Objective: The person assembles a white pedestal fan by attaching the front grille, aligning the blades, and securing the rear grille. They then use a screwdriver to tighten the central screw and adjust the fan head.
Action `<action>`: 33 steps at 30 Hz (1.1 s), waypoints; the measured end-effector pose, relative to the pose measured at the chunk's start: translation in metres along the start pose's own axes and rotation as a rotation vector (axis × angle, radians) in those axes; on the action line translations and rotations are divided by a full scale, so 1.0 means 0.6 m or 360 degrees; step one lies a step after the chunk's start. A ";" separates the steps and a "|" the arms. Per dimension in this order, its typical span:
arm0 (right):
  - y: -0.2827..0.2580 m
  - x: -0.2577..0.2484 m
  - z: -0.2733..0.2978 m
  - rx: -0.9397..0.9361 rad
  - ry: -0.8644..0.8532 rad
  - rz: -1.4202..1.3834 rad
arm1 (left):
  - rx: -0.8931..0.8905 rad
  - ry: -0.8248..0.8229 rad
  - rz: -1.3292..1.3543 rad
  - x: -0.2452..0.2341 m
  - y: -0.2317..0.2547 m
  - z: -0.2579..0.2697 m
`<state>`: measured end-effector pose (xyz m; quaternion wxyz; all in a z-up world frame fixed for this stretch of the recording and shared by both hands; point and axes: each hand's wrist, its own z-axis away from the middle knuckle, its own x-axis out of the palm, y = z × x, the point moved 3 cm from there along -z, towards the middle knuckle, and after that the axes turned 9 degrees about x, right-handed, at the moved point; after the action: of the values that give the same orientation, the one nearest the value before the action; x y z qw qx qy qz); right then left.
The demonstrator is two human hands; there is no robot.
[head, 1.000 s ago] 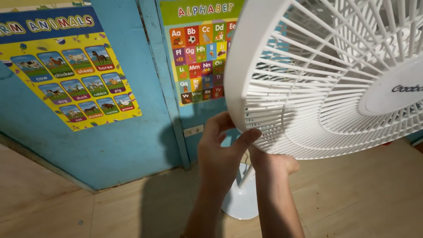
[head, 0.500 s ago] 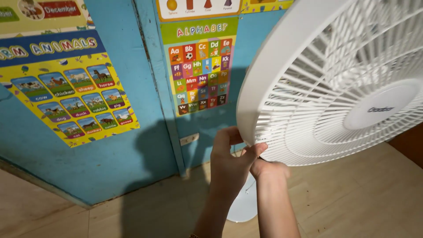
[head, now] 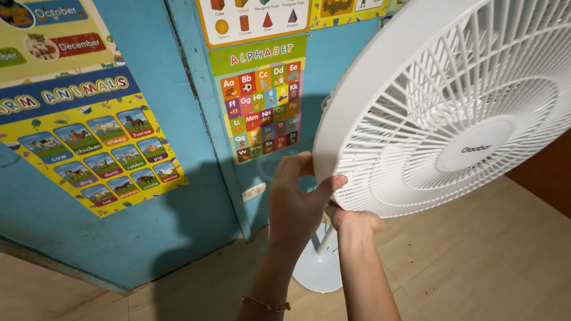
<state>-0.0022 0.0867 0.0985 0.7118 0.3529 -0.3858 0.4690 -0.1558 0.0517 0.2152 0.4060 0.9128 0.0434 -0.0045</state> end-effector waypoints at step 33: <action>0.078 0.476 0.345 -0.3889 -0.1630 0.3573 | 0.0353 -0.0028 -0.0111 -0.020 0.123 -0.091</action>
<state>-0.0161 0.0352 0.4503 0.2836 0.6617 0.6941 -0.0063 -0.1628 0.0418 0.3068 0.3025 0.9500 0.0710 -0.0313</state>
